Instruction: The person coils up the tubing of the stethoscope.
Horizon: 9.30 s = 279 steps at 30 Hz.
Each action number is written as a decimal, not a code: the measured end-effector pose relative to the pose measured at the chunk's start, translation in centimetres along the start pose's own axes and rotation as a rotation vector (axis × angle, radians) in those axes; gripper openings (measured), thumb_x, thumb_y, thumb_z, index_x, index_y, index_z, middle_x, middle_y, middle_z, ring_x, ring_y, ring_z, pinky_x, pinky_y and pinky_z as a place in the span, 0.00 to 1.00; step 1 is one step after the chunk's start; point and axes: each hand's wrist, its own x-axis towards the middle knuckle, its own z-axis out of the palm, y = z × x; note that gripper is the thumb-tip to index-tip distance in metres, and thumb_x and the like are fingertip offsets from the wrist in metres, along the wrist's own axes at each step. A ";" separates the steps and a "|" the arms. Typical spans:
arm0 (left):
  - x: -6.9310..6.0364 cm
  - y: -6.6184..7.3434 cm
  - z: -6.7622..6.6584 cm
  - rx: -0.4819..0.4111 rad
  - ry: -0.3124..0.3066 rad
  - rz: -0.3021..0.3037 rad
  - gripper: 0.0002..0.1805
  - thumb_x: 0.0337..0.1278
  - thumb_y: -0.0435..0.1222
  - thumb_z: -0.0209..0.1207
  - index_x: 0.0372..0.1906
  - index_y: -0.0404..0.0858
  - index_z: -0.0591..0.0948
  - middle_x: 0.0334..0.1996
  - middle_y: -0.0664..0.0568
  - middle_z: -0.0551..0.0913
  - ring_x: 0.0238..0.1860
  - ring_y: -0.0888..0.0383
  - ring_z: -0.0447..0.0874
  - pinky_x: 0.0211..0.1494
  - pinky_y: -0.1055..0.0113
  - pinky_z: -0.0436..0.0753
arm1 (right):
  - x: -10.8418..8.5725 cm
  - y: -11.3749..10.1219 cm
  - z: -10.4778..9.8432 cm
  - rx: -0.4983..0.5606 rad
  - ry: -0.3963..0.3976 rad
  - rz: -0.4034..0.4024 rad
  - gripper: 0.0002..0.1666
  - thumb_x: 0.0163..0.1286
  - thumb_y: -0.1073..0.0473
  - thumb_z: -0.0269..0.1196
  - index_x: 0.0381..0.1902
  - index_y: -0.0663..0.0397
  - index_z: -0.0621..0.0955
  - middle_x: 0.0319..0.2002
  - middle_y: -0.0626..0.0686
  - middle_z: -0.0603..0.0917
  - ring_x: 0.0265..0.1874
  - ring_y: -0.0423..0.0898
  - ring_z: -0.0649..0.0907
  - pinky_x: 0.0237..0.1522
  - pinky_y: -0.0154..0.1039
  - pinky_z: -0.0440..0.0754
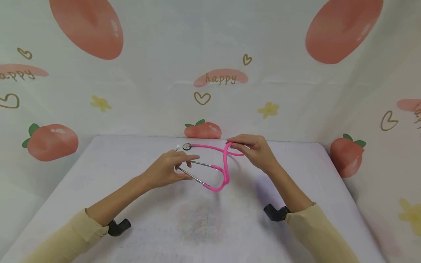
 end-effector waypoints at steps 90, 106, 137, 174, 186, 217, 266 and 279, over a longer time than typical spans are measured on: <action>0.1 -1.1 -2.7 0.003 0.367 -0.318 0.36 0.37 0.36 0.79 0.60 0.40 0.82 0.32 0.52 0.86 0.22 0.63 0.79 0.31 0.70 0.82 | -1.4 2.2 4.7 0.018 -0.081 0.383 0.17 0.66 0.70 0.66 0.53 0.66 0.84 0.38 0.63 0.87 0.31 0.56 0.81 0.32 0.33 0.80; 0.2 -2.4 -2.5 0.125 0.258 -0.323 0.37 0.37 0.39 0.79 0.61 0.44 0.82 0.27 0.53 0.87 0.27 0.58 0.86 0.33 0.67 0.85 | -2.4 1.7 4.8 0.066 -0.194 0.361 0.15 0.63 0.65 0.71 0.48 0.57 0.88 0.33 0.57 0.87 0.27 0.58 0.82 0.29 0.35 0.82; -0.8 -3.2 0.7 0.330 0.034 -0.323 0.42 0.38 0.48 0.79 0.66 0.48 0.78 0.27 0.59 0.87 0.15 0.62 0.71 0.53 0.45 0.80 | 0.5 -1.8 3.5 -0.015 -0.272 0.136 0.12 0.58 0.70 0.72 0.41 0.58 0.89 0.28 0.47 0.87 0.18 0.39 0.71 0.20 0.30 0.68; -0.7 -1.6 2.5 0.332 -0.010 -0.055 0.39 0.46 0.60 0.71 0.63 0.46 0.79 0.28 0.58 0.87 0.22 0.66 0.79 0.24 0.73 0.74 | 3.6 -0.2 3.3 0.081 -0.250 0.184 0.18 0.69 0.71 0.62 0.56 0.62 0.83 0.38 0.53 0.89 0.41 0.47 0.88 0.48 0.34 0.82; -0.5 -1.3 2.5 0.361 -0.023 0.025 0.37 0.49 0.59 0.69 0.62 0.45 0.77 0.33 0.58 0.89 0.24 0.65 0.84 0.20 0.74 0.72 | 4.8 0.1 4.5 0.052 -0.175 0.170 0.14 0.68 0.69 0.64 0.51 0.62 0.85 0.32 0.54 0.88 0.15 0.41 0.66 0.22 0.31 0.68; -1.1 -0.9 2.0 0.240 0.073 0.101 0.42 0.48 0.51 0.71 0.69 0.43 0.69 0.36 0.57 0.89 0.27 0.65 0.87 0.23 0.76 0.76 | 5.8 3.6 4.8 -0.299 -0.133 -0.026 0.15 0.60 0.62 0.73 0.47 0.53 0.89 0.34 0.46 0.88 0.23 0.39 0.75 0.27 0.33 0.76; -1.6 -1.1 2.4 0.251 0.127 0.070 0.41 0.54 0.54 0.69 0.70 0.40 0.71 0.28 0.57 0.82 0.19 0.66 0.73 0.22 0.77 0.70 | 0.5 4.1 6.8 -0.039 -0.206 0.239 0.12 0.61 0.74 0.68 0.43 0.67 0.86 0.29 0.64 0.85 0.26 0.59 0.83 0.29 0.34 0.79; -1.5 -1.4 1.9 0.208 0.250 -0.019 0.38 0.38 0.43 0.79 0.59 0.37 0.78 0.24 0.54 0.80 0.22 0.61 0.78 0.23 0.74 0.76 | -0.6 6.7 7.3 -0.126 -0.196 0.357 0.16 0.65 0.64 0.68 0.51 0.60 0.86 0.35 0.53 0.90 0.30 0.44 0.85 0.31 0.30 0.77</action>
